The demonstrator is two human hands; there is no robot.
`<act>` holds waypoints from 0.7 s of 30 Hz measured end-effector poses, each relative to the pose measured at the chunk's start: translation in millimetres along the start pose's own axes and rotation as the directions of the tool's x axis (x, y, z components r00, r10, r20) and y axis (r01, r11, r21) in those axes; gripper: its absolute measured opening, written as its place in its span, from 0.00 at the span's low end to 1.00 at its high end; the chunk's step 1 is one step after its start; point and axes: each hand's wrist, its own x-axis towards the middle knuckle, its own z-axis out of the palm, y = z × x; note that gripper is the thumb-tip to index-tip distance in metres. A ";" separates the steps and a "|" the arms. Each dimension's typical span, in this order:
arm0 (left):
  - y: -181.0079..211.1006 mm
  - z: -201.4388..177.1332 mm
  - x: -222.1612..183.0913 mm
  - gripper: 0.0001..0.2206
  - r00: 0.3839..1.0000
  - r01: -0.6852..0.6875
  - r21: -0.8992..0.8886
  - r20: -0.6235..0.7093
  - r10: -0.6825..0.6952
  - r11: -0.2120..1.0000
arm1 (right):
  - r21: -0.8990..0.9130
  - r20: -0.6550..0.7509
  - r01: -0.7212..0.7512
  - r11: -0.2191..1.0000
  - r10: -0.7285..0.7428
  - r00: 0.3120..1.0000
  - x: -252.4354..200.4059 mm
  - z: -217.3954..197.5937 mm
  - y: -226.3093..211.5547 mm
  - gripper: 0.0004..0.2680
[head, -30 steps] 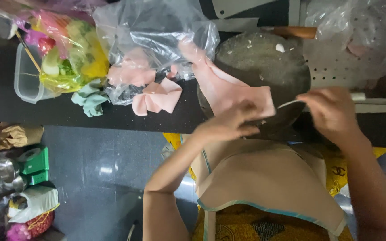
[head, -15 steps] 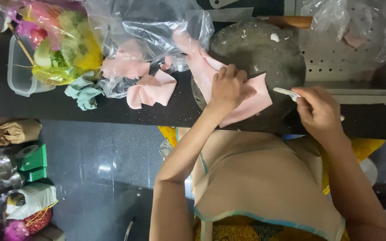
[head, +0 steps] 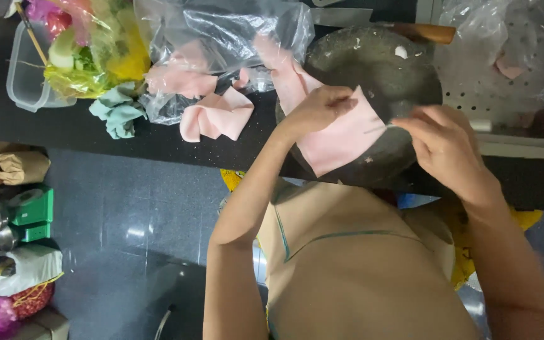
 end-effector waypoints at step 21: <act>-16.1 14.9 27.3 0.10 0.974 -0.061 -0.003 -0.219 0.059 0.998 | -0.441 -0.029 0.077 0.894 -0.100 0.995 15.8 34.6 21.4 0.13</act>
